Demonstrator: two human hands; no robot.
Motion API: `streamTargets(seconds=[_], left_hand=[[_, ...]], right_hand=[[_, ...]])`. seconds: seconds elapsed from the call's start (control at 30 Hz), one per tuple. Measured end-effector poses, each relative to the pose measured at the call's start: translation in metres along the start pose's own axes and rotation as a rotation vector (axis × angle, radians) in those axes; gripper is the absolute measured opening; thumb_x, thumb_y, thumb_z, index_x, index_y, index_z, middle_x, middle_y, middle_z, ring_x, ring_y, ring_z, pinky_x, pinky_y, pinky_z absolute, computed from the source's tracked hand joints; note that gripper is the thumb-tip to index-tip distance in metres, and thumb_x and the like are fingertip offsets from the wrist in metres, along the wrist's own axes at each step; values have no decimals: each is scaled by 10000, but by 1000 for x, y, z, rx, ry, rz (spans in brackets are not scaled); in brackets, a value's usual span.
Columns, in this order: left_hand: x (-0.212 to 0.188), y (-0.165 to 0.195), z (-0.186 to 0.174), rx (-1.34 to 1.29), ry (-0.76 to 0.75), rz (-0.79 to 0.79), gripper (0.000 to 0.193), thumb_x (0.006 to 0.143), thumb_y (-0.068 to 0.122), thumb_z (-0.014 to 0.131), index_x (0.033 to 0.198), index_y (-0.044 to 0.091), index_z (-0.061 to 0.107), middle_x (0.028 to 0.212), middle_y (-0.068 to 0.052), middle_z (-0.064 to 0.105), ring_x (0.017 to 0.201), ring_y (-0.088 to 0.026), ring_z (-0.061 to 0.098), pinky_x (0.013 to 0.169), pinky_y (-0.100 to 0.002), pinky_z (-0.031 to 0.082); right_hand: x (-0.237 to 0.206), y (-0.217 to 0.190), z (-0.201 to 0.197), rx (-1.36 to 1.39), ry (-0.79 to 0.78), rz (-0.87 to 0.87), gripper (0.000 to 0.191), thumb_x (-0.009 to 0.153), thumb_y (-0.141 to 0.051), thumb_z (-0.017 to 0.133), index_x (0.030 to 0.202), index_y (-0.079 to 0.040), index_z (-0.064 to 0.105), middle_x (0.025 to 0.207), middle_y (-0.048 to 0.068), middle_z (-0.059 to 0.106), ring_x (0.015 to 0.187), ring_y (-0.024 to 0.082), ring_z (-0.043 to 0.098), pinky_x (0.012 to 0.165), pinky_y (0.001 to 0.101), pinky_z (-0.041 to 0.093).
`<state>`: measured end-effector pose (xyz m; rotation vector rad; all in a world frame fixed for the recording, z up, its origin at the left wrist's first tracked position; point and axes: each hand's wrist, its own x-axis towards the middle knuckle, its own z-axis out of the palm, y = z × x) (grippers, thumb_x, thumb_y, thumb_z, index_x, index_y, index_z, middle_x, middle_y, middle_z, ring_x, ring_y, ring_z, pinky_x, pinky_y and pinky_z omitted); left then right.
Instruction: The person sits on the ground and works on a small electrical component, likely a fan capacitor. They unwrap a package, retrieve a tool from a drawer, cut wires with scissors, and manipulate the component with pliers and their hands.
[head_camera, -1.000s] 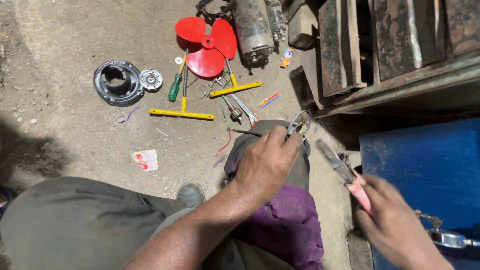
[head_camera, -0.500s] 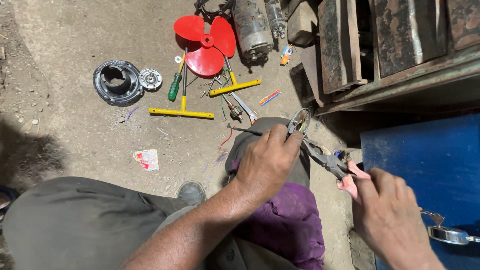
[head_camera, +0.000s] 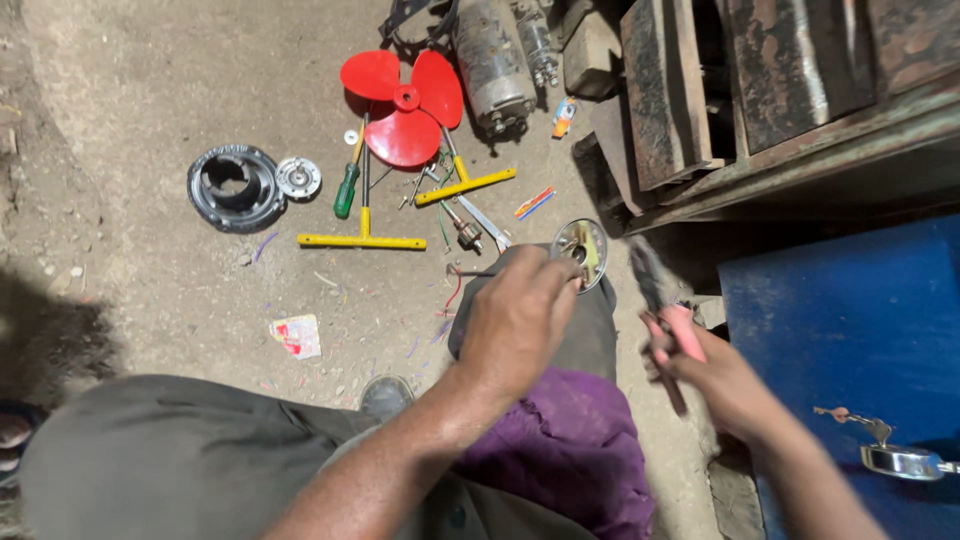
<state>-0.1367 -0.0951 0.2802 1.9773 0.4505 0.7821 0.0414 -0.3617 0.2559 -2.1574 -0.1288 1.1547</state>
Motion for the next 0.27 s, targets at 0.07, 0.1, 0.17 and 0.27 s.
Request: streamTargets(seconds=[0.07, 0.1, 0.17, 0.27], left_hand=[[3, 1, -4, -53, -26, -52, 121, 930, 129, 701, 1041, 86, 718, 984, -132, 651, 899, -338, 692, 775, -445, 557], [5, 1, -7, -81, -50, -77, 118, 928, 136, 698, 1033, 87, 720, 995, -128, 668, 909, -333, 698, 781, -438, 557], [10, -1, -14, -120, -108, -119, 129, 917, 145, 697, 1027, 83, 723, 1012, -128, 691, 938, -330, 706, 807, -427, 557], [20, -8, -22, -136, -218, -186, 163, 896, 164, 703, 1031, 75, 729, 1017, -137, 703, 983, -333, 708, 856, -421, 549]], right_hand=[[59, 11, 29, -70, 110, -51, 556, 856, -90, 614, 1410, -86, 570, 998, 62, 693, 794, 194, 666, 733, 335, 575], [82, 10, 45, -73, 99, -60, 534, 839, -90, 603, 1372, -92, 580, 971, 93, 716, 774, 198, 657, 700, 339, 556], [113, 1, 83, -145, 96, 5, 416, 928, -264, 706, 1217, 34, 681, 1007, 191, 750, 803, 250, 675, 681, 406, 560], [116, -37, 111, 135, -107, -615, 471, 938, -288, 734, 1305, -17, 617, 1222, 160, 684, 1053, 163, 633, 850, 347, 592]])
